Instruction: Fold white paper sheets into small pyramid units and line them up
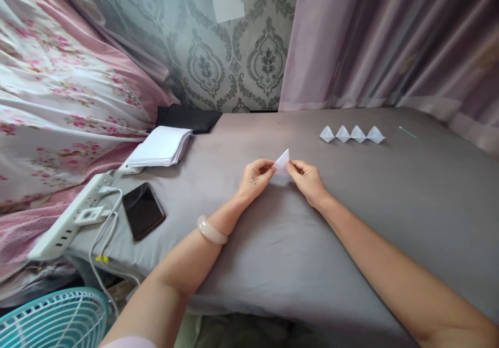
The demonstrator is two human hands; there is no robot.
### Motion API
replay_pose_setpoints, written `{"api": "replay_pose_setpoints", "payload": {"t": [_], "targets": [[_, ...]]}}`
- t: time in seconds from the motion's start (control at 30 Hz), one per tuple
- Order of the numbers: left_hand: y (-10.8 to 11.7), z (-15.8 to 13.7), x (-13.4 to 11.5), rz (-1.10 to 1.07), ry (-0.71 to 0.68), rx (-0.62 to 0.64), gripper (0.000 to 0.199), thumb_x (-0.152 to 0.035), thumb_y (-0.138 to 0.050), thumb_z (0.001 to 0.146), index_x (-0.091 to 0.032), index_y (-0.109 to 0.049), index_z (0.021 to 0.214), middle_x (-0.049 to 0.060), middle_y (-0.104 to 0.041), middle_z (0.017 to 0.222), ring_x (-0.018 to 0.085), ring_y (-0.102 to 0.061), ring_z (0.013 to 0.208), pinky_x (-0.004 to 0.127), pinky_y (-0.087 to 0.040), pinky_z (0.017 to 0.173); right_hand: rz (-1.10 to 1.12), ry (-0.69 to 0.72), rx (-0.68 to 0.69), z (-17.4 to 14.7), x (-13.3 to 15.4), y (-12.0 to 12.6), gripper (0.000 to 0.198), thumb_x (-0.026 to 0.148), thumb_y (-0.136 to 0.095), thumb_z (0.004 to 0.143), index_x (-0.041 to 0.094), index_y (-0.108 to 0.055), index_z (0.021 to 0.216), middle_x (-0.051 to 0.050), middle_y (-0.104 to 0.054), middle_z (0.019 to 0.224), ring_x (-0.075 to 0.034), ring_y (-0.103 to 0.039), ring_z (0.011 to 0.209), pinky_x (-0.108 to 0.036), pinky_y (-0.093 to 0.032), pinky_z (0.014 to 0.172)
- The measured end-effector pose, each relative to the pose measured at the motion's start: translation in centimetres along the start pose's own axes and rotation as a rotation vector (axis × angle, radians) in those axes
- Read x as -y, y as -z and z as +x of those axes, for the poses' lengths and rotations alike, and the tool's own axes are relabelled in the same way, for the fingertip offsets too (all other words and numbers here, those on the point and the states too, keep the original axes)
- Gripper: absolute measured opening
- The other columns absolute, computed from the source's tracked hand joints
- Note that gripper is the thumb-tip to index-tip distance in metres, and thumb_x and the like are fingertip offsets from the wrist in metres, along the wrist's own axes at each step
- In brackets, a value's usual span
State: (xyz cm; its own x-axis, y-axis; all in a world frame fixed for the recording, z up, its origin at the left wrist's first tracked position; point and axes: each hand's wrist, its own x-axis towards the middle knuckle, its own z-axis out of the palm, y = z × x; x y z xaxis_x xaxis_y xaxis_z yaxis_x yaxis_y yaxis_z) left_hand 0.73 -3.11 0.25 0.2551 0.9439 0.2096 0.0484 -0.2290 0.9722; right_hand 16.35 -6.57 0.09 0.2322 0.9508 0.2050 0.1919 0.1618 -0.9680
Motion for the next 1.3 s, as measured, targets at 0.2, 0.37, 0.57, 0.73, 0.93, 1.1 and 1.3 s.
{"api": "replay_pose_setpoints", "payload": {"t": [0.2,0.37,0.57,0.73,0.93,1.1,1.3], "targets": [[0.9,0.1,-1.3,-0.430,0.262,0.227,0.047,-0.055,-0.065,0.079,-0.013,-0.069,0.099,0.000,-0.055,0.067,0.008,-0.048,0.058,0.023,-0.036,0.057,0.372,-0.286,0.373,0.1,1.4,1.9,0.036,0.051,-0.073,0.072,0.019,-0.066,0.085,0.009,-0.041,0.047,-0.006,-0.031,0.042,-0.021,-0.026,0.040],[1.2,-0.1,-1.8,-0.452,0.364,0.399,0.040,-0.053,-0.065,0.080,-0.014,-0.068,0.085,-0.005,-0.043,0.056,0.005,-0.034,0.048,0.023,-0.022,0.048,0.411,-0.271,0.506,-0.3,1.8,2.0,0.030,0.047,-0.072,0.076,0.019,-0.069,0.087,0.002,-0.059,0.062,-0.009,-0.052,0.056,-0.024,-0.046,0.055],[1.4,-0.2,-2.3,-0.352,0.329,0.415,0.035,-0.047,-0.071,0.076,-0.013,-0.068,0.084,-0.004,-0.045,0.054,0.005,-0.035,0.049,0.025,-0.021,0.050,0.390,-0.259,0.494,-0.1,1.5,2.1,0.033,0.051,-0.069,0.076,0.019,-0.070,0.083,-0.002,-0.066,0.073,-0.012,-0.057,0.062,-0.030,-0.051,0.063],[1.6,0.1,-1.8,-0.378,0.340,0.402,0.033,-0.045,-0.074,0.073,-0.014,-0.063,0.074,-0.004,-0.048,0.054,0.005,-0.038,0.049,0.023,-0.023,0.050,0.406,-0.253,0.465,0.1,1.2,2.4,0.036,0.055,-0.067,0.077,0.019,-0.069,0.080,-0.002,-0.064,0.073,-0.013,-0.058,0.067,-0.029,-0.050,0.063],[1.4,-0.1,-1.5,-0.220,0.265,0.312,0.033,-0.042,-0.079,0.068,-0.015,-0.062,0.072,-0.002,-0.055,0.064,0.006,-0.044,0.055,0.021,-0.031,0.052,0.211,-0.114,0.319,0.2,0.8,2.5,0.036,0.054,-0.070,0.074,0.019,-0.068,0.071,-0.003,-0.063,0.084,-0.011,-0.054,0.063,-0.028,-0.048,0.059],[0.8,-0.1,-1.0,-0.281,0.177,0.220,0.032,-0.037,-0.082,0.065,-0.014,-0.062,0.075,0.002,-0.063,0.074,0.011,-0.057,0.069,0.025,-0.045,0.067,0.050,0.019,0.094,0.3,0.4,2.1,0.033,0.054,-0.075,0.068,0.021,-0.071,0.068,-0.007,-0.064,0.102,-0.020,-0.062,0.091,-0.033,-0.053,0.074],[0.2,-0.2,-1.5,-0.374,0.072,0.101,0.032,-0.032,-0.084,0.061,-0.015,-0.059,0.072,0.002,-0.067,0.082,0.012,-0.062,0.078,0.030,-0.048,0.080,0.131,0.033,-0.001,-0.3,0.8,1.3,0.024,0.044,-0.078,0.067,0.024,-0.074,0.078,-0.004,-0.074,0.096,-0.022,-0.068,0.091,-0.041,-0.053,0.090]]}}
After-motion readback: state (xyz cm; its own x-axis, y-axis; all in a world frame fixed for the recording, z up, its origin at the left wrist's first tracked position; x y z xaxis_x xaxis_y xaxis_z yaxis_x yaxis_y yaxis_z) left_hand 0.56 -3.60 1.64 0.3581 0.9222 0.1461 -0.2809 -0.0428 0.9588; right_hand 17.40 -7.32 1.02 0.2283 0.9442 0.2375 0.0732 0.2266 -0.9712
